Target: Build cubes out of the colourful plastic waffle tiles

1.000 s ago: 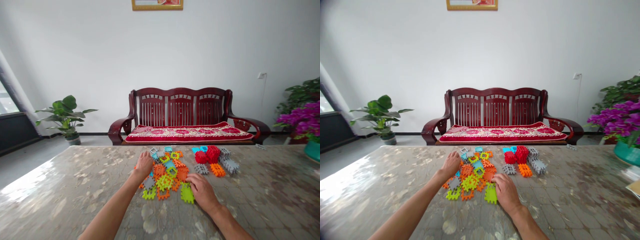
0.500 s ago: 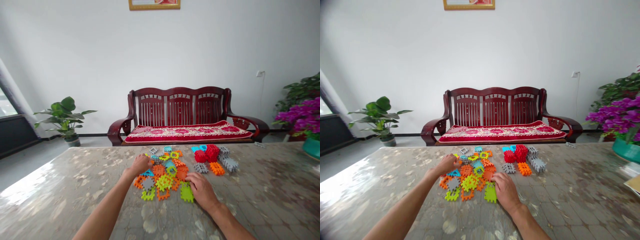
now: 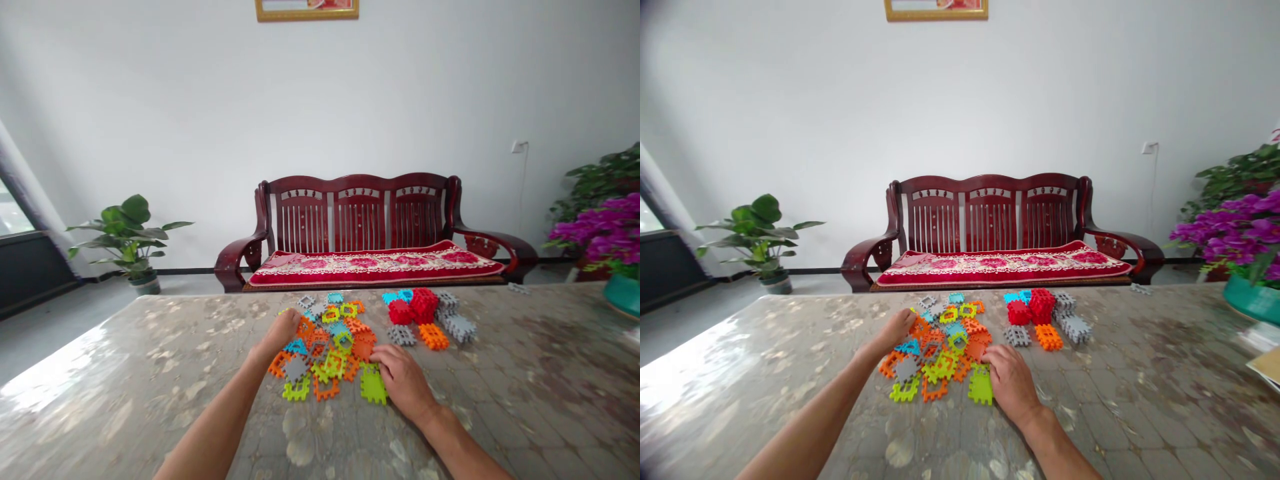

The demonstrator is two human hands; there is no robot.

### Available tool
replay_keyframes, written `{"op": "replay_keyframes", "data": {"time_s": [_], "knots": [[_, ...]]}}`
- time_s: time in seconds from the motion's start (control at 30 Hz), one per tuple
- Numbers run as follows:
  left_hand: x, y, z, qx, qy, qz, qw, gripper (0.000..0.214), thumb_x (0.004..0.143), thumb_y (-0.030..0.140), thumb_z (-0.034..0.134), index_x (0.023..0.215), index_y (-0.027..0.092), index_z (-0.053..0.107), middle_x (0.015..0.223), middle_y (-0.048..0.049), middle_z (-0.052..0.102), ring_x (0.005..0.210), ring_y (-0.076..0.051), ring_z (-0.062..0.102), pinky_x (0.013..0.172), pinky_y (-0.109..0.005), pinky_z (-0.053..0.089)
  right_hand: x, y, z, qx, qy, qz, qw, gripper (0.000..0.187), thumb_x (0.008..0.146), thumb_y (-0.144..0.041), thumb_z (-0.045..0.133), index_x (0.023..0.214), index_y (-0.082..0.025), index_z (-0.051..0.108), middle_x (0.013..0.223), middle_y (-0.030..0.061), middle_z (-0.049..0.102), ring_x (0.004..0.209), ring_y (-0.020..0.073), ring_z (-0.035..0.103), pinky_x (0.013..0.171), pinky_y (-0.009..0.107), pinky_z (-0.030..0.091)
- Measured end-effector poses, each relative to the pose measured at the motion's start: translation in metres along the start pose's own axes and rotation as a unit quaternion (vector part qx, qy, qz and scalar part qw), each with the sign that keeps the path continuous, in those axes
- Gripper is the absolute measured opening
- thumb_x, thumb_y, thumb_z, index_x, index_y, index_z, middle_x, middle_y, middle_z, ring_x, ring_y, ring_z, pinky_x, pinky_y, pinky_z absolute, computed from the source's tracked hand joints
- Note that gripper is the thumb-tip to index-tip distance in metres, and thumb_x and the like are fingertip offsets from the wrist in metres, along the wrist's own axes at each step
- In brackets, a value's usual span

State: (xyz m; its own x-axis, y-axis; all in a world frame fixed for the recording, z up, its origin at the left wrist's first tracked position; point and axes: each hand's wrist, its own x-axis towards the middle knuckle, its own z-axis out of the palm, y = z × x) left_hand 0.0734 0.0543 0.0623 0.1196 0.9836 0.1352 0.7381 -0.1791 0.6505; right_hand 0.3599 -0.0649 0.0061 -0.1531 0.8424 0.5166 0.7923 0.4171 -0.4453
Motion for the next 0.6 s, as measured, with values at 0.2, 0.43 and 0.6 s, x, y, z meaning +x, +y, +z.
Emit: {"op": "replay_keyframes", "data": {"time_s": [0.2, 0.43, 0.6], "knots": [[-0.012, 0.027, 0.02, -0.263, -0.003, -0.112, 0.958, 0.026, 0.085, 0.037, 0.045, 0.066, 0.02, 0.045, 0.052, 0.0062, 0.042, 0.046, -0.009, 0.048, 0.05, -0.022, 0.048, 0.001, 0.001, 0.001, 0.023, 0.015, 0.018, 0.999, 0.037, 0.08, -0.007, 0.042, 0.097, -0.025, 0.07, 0.104, 0.0037, 0.07, 0.1, 0.0201, 0.063, 0.092, 0.036, 0.048], [-0.037, 0.075, 0.053, -0.455, -0.038, -0.146, 0.878, 0.018, 0.085, 0.031, 0.058, 0.076, 0.017, 0.051, 0.061, 0.0053, 0.051, 0.046, -0.004, 0.049, 0.049, -0.017, 0.052, 0.002, -0.003, 0.002, 0.119, 0.064, 0.074, 0.988, 0.03, 0.082, -0.021, 0.055, 0.11, -0.026, 0.066, 0.107, 0.0037, 0.07, 0.099, 0.0205, 0.064, 0.091, 0.036, 0.05], [-0.051, 0.103, 0.077, -0.556, -0.034, -0.157, 0.815, 0.015, 0.084, 0.019, 0.061, 0.097, 0.016, 0.057, 0.076, 0.0006, 0.06, 0.059, -0.006, 0.06, 0.054, -0.018, 0.057, 0.008, -0.013, 0.002, 0.243, 0.106, 0.134, 0.955, 0.046, 0.08, -0.034, 0.062, 0.124, -0.022, 0.058, 0.105, 0.0057, 0.07, 0.089, 0.0198, 0.067, 0.079, 0.032, 0.055]]}}
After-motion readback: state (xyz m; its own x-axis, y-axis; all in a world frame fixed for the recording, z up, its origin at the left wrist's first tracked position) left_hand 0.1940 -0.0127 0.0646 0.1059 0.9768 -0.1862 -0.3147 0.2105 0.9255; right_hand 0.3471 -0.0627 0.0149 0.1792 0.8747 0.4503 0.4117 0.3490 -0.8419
